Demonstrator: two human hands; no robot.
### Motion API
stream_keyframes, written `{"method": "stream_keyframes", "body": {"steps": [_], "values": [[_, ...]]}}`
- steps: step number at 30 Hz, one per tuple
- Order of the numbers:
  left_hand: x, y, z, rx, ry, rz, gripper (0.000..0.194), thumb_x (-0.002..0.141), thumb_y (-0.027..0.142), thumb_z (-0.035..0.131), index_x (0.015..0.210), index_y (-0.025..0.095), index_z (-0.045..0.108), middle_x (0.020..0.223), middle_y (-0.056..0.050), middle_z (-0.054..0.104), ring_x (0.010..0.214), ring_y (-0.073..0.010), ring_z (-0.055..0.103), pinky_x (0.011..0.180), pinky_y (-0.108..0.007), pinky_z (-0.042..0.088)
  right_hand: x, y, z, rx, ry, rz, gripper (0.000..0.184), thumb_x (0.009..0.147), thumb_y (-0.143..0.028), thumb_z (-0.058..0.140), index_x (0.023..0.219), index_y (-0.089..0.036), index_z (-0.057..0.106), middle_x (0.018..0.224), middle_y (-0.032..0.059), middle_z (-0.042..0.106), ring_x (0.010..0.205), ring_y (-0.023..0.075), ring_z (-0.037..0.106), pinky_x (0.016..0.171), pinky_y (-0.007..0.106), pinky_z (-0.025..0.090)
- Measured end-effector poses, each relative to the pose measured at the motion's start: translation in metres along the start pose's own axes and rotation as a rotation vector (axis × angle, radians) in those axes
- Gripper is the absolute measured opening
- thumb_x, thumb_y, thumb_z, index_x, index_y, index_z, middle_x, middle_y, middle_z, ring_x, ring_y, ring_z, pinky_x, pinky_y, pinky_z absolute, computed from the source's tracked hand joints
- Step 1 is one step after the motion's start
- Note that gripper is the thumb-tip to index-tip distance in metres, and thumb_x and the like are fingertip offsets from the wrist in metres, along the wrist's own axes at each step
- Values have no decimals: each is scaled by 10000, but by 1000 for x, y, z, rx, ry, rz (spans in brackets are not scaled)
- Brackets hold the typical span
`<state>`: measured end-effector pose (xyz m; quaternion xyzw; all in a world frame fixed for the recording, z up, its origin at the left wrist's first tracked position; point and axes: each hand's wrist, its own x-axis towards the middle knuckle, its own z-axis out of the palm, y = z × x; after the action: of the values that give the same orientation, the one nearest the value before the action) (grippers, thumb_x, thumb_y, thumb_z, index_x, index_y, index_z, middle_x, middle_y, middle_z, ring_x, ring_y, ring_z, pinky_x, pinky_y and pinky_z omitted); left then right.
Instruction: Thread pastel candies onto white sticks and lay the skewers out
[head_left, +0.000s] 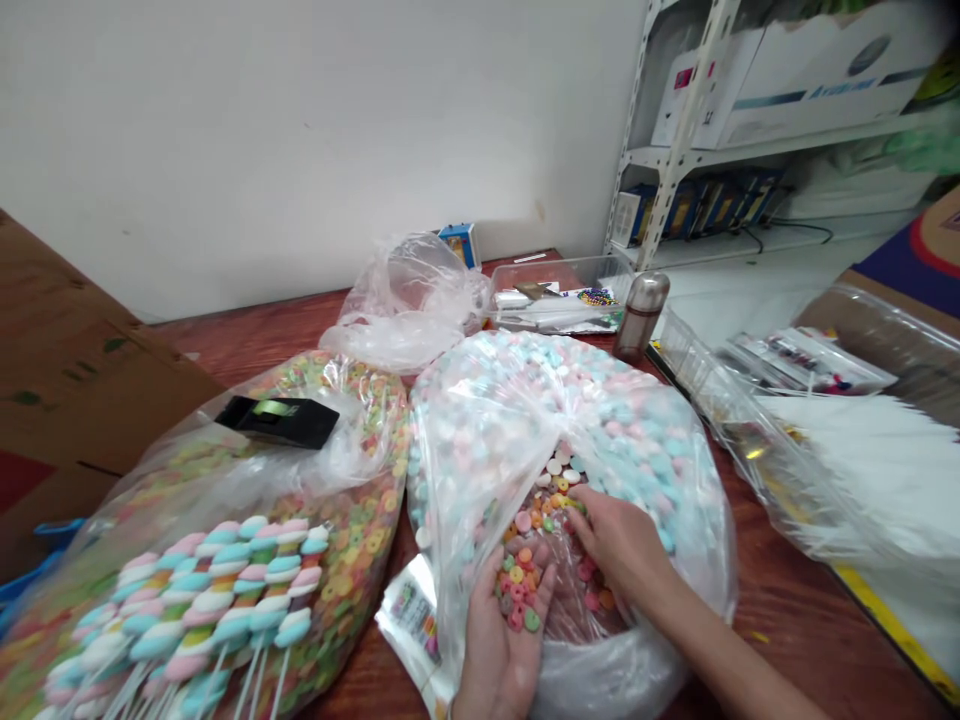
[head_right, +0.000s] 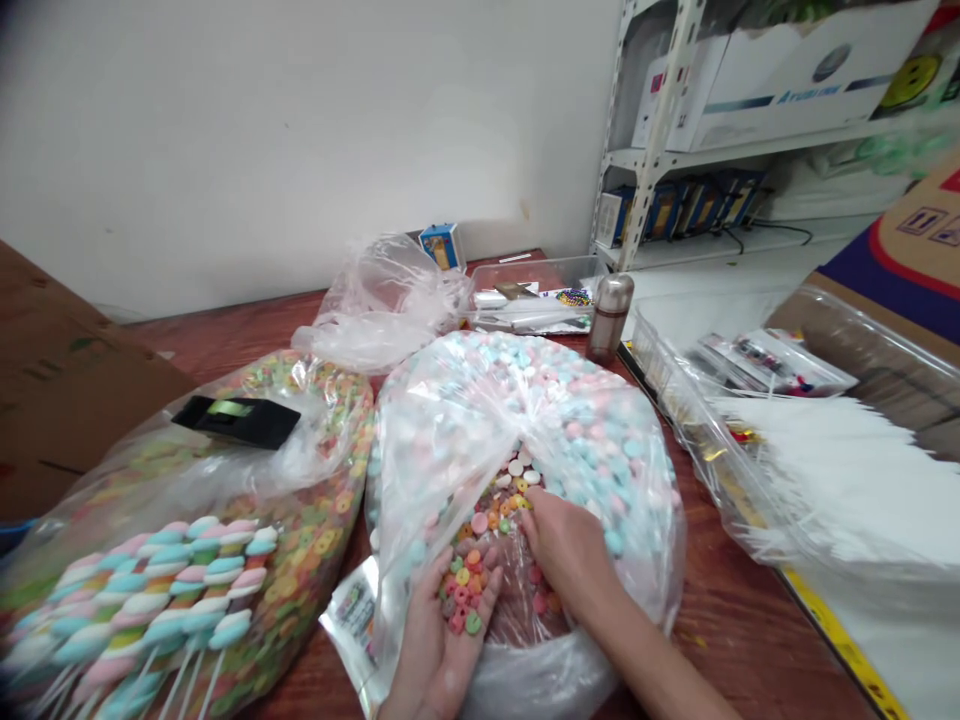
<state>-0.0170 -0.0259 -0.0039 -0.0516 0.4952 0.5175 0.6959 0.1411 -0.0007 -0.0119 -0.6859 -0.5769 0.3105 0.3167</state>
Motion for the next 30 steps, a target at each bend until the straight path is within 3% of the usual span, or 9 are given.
{"method": "stream_keyframes", "body": {"steps": [4,8,11,14,17,21,23,26,30], "values": [[-1,0,-2,5,-3,-12,236,843,169,597,1071,114,613,912,-137,739,854,-249,727,788,-391,602,10,-4,14,-36,12,8,98,823,-227,503,731,-228,536,595,-2,528,584,168,484,583,283,229],[0,-2,-5,6,-7,-8,273,835,188,618,1103,134,609,934,-127,736,841,-250,727,775,-404,605,2,4,1,73,-10,3,138,850,-341,513,770,-228,521,599,-28,509,573,149,472,562,257,298],[2,-3,-6,14,12,-16,277,846,193,612,1116,133,602,910,-132,732,804,-249,727,759,-412,604,-10,11,-13,203,-40,21,307,937,-485,341,808,-237,468,575,-68,442,456,109,375,459,226,312],[3,-3,-5,17,8,-21,249,861,199,595,1094,111,606,899,-144,727,779,-244,724,749,-411,603,-13,14,-19,248,-42,41,428,976,-502,130,860,-236,445,600,-72,429,400,93,308,387,219,284],[2,-2,-4,16,19,-27,238,865,196,588,1085,106,609,900,-143,727,773,-241,724,748,-407,602,-2,9,-15,160,-16,23,418,971,-491,198,790,-225,464,619,-45,469,464,108,404,449,229,322],[1,0,-3,3,10,-58,248,862,197,592,1091,106,616,881,-131,732,766,-239,727,753,-402,603,16,-7,1,-70,-61,-75,220,905,-363,447,774,-225,558,687,-7,599,687,174,566,625,261,342],[0,0,-2,-8,2,-56,242,863,191,586,1086,103,619,885,-131,734,762,-235,727,753,-398,604,19,-12,11,-187,-106,-110,121,871,-284,490,858,-239,601,738,10,653,726,194,592,626,268,309],[0,1,-2,-14,-4,-60,230,861,187,584,1073,107,626,902,-135,734,794,-245,729,744,-390,606,15,-13,21,-339,-149,-113,118,856,-214,484,870,-225,601,721,38,674,696,203,608,580,269,252],[1,0,-4,-8,-14,-54,228,850,205,608,1060,119,630,903,-134,733,825,-258,726,747,-393,604,1,-2,13,-454,-191,-94,101,854,-188,477,875,-212,574,760,60,697,692,205,630,559,261,245]]}}
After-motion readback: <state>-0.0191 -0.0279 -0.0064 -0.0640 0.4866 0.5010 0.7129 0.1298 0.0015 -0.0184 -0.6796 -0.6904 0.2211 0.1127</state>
